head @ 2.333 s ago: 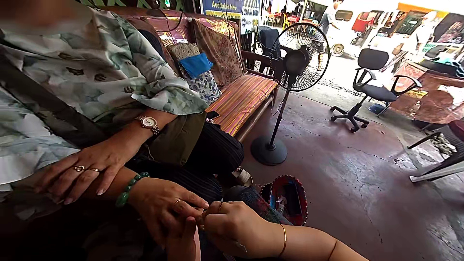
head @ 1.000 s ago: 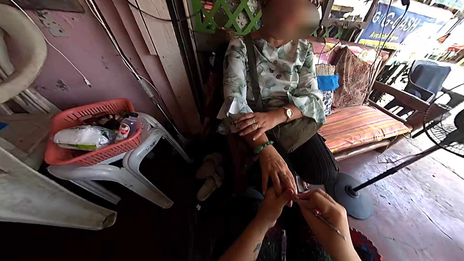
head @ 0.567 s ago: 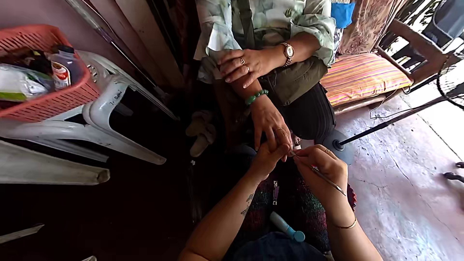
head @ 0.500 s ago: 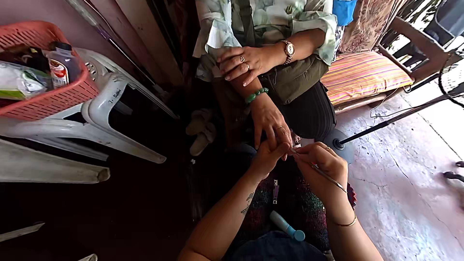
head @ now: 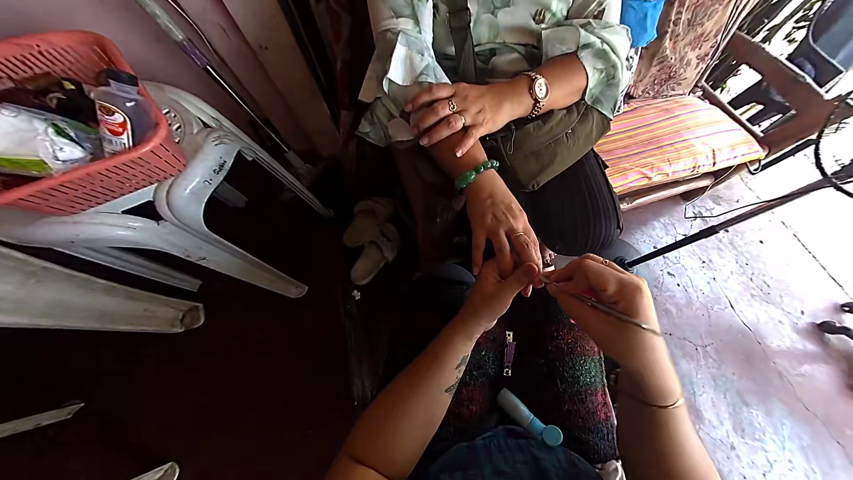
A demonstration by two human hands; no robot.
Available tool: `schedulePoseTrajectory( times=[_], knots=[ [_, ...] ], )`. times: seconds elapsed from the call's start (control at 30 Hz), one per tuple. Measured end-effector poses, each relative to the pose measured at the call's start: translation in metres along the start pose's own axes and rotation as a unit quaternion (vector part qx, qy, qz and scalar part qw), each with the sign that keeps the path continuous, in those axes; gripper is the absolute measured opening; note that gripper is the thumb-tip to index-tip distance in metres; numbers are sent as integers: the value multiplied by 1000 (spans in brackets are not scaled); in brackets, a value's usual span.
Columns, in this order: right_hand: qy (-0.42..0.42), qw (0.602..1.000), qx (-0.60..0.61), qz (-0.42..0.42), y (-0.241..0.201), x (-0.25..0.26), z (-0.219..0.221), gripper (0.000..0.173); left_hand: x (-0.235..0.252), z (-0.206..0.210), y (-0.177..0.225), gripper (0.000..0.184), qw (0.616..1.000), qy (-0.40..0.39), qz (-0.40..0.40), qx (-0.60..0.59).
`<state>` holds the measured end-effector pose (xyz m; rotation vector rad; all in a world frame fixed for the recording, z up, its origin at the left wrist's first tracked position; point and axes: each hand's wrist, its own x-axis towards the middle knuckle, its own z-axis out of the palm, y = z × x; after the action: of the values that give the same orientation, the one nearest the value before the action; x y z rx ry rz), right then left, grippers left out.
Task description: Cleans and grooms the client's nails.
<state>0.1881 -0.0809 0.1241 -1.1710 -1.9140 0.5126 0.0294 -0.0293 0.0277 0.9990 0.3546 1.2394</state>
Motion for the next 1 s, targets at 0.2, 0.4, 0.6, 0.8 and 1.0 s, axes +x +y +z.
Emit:
schedulePoseTrajectory(
  times=[0.2,0.4,0.6,0.8,1.0],
  knots=[
    [-47,981,188,0,15,15,-23,10,-1,-2,-3,17,1000,-11,-5,-27],
    [-134,963,234,-10,28,19,-23,11,-1,-3,-5,19,1000,-6,6,-28],
    [-122,971,206,-8,27,21,-18,10,-1,-4,-10,24,1000,-1,4,-29],
    [-100,971,215,28,25,20,-11,23,-2,-7,-14,24,999,1,-3,-37],
    [-94,968,231,26,26,18,-7,28,-3,-9,-15,20,999,-1,-14,-52]
  ],
)
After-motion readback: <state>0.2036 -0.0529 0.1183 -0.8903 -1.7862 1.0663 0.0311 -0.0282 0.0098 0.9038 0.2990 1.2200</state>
